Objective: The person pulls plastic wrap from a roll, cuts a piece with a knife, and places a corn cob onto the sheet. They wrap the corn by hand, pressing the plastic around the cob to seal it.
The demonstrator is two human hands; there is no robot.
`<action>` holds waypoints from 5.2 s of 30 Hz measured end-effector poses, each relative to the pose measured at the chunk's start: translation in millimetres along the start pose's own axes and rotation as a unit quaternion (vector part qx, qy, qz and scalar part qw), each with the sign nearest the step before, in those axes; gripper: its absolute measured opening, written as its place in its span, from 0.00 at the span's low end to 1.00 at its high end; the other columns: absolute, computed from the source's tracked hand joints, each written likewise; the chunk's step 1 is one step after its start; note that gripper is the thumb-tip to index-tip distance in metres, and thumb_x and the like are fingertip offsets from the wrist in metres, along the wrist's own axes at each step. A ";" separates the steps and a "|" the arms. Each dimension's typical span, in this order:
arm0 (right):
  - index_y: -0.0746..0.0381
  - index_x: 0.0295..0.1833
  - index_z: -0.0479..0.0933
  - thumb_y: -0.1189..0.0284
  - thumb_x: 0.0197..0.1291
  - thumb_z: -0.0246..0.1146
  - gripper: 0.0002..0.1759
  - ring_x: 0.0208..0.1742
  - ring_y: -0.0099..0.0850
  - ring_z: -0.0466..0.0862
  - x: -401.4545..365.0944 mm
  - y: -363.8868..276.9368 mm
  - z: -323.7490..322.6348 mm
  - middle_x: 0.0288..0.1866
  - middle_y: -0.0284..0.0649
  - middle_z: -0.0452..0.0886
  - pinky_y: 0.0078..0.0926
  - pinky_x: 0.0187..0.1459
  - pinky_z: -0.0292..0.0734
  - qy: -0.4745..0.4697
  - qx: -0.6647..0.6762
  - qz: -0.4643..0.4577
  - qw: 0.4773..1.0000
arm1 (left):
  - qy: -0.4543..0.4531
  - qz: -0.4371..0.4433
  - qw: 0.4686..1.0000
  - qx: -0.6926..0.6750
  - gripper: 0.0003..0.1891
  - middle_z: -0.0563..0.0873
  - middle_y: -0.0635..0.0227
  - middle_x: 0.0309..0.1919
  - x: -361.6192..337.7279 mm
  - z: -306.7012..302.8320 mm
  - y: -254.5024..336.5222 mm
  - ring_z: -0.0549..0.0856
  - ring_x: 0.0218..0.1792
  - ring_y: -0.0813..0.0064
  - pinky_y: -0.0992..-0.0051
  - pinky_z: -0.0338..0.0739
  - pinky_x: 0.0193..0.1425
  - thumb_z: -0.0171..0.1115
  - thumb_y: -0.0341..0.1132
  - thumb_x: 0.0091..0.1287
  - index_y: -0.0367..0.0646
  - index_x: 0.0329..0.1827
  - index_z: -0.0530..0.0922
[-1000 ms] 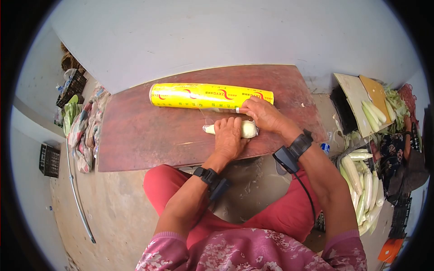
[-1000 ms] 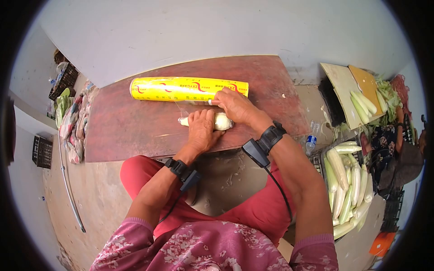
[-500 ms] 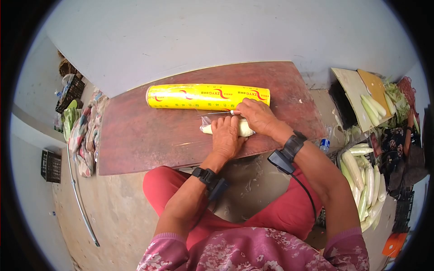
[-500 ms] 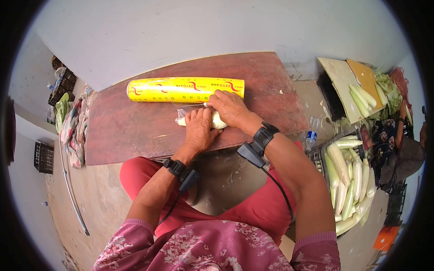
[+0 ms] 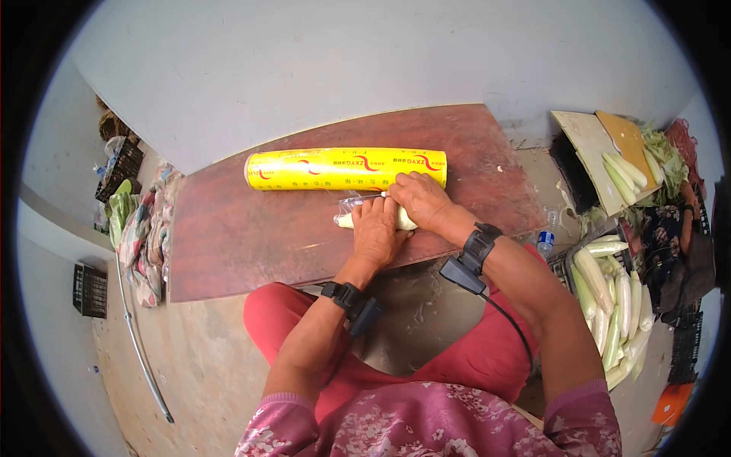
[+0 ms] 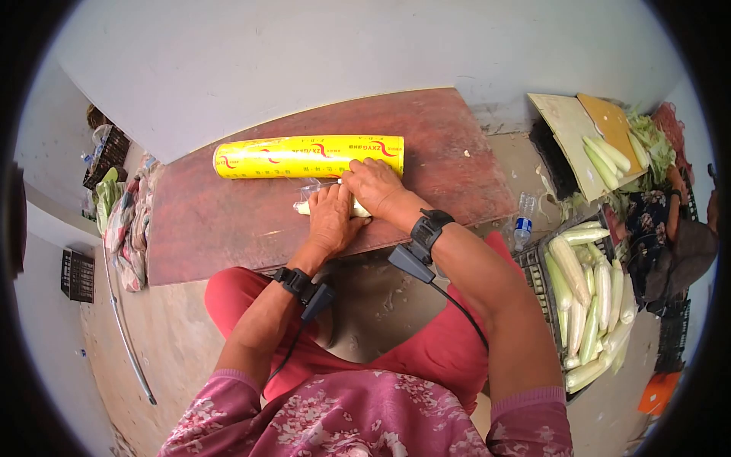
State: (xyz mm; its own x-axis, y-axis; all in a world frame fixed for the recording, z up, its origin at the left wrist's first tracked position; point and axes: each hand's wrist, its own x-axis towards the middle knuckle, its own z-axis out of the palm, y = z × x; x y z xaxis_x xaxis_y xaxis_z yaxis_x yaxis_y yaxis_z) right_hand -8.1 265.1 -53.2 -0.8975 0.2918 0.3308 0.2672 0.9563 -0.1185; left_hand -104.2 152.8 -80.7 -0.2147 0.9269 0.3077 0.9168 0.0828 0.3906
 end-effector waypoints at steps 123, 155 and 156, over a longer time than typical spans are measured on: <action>0.65 0.52 0.66 0.64 0.42 0.73 0.33 0.54 0.47 0.74 -39.0 -21.8 9.4 0.48 0.49 0.74 0.43 0.54 0.68 -0.139 0.131 0.016 0.981 | -0.262 0.005 0.964 0.046 0.35 0.81 0.52 0.44 16.0 -21.9 -36.8 0.78 0.50 0.51 0.61 0.72 0.56 0.78 0.46 0.37 0.41 0.47 0.72; 0.67 0.46 0.73 0.51 0.65 0.55 0.26 0.25 0.20 0.73 3.8 -12.8 -96.3 0.27 0.35 0.75 0.16 0.24 0.68 -0.002 0.736 0.172 0.655 | -0.120 -0.142 0.824 -0.535 0.22 0.78 0.69 0.31 -13.6 -131.0 9.3 0.77 0.26 0.82 0.79 0.74 0.28 0.68 0.29 0.53 0.35 0.51 0.72; 0.67 0.45 0.73 0.50 0.65 0.55 0.27 0.25 0.20 0.72 3.3 -15.4 -95.8 0.27 0.35 0.74 0.16 0.24 0.67 0.025 0.756 0.174 0.631 | -0.115 -0.147 0.819 -0.543 0.22 0.79 0.69 0.31 -15.0 -134.8 8.8 0.77 0.25 0.81 0.79 0.73 0.27 0.67 0.28 0.53 0.36 0.51 0.72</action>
State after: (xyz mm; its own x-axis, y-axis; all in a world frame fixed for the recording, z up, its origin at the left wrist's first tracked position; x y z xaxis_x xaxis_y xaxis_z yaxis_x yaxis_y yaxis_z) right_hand 18.5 253.0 39.3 -0.8543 0.5160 0.0631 -0.2289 -0.2644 -0.9369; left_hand -138.2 90.3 35.1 -0.1894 0.9800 -0.0616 -0.0302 0.0569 0.9979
